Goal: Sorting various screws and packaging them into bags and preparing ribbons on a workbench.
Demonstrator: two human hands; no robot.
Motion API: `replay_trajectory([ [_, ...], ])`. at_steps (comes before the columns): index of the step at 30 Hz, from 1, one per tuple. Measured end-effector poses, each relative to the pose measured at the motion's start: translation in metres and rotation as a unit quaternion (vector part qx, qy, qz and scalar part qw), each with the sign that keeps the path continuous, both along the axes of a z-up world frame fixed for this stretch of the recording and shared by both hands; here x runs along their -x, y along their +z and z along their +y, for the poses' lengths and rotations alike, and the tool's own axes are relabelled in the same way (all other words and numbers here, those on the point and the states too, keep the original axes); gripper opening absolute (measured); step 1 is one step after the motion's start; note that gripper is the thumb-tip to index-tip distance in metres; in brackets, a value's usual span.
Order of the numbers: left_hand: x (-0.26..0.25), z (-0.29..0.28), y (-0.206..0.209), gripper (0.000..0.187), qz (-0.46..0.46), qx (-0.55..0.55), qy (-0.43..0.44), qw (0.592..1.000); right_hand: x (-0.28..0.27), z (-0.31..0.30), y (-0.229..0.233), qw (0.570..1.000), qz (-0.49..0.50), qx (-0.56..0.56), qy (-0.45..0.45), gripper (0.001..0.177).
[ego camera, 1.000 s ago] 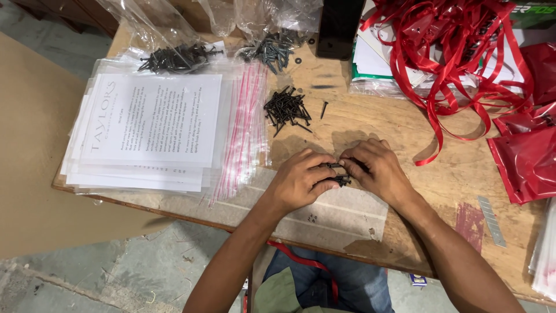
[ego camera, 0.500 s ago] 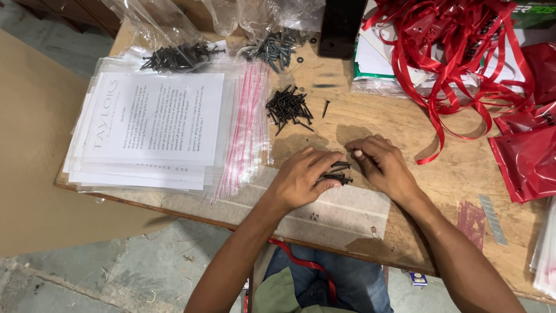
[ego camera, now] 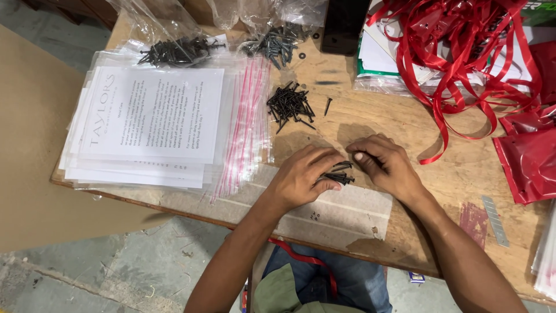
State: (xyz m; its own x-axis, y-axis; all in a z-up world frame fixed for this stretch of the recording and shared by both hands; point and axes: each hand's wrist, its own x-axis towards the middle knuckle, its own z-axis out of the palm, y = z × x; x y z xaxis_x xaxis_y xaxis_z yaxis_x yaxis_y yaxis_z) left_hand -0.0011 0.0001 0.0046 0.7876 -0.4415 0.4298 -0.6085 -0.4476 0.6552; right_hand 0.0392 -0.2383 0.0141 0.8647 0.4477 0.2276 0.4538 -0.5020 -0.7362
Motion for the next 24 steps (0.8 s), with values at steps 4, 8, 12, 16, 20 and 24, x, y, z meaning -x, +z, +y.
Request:
replay_trajectory([
  [4, 0.0008, 0.0008, 0.0022, 0.036, -0.019, 0.008, -0.014, 1.0, -0.0001, -0.0031, -0.0015, 0.999, 0.036, -0.012, -0.002, 0.018],
  [8, 0.0019, 0.0009, 0.0013, 0.024, -0.031, 0.015, -0.018, 0.999, -0.0009, -0.0033, -0.0042, 0.999, 0.032, -0.01, 0.002, 0.016],
  [12, 0.0017, 0.0018, 0.0035, 0.02, -0.045, 0.001, -0.021, 0.999, -0.001, -0.0041, -0.0051, 1.0, 0.029, -0.008, 0.006, 0.017],
  [16, 0.0014, 0.0012, 0.0029, 0.018, -0.042, -0.007, -0.024, 0.999, -0.001, -0.0041, -0.0067, 0.999, 0.035, -0.008, 0.005, 0.017],
  [20, 0.0017, 0.0011, 0.0032, 0.017, -0.046, -0.003, -0.026, 0.999, -0.0007, -0.0038, -0.0061, 0.999, 0.032, -0.009, 0.01, 0.017],
  [24, 0.0012, 0.0005, 0.0034, 0.019, -0.054, 0.001, -0.025, 0.998, -0.0011, -0.0039, -0.0057, 1.0, 0.02, -0.007, 0.014, 0.017],
])
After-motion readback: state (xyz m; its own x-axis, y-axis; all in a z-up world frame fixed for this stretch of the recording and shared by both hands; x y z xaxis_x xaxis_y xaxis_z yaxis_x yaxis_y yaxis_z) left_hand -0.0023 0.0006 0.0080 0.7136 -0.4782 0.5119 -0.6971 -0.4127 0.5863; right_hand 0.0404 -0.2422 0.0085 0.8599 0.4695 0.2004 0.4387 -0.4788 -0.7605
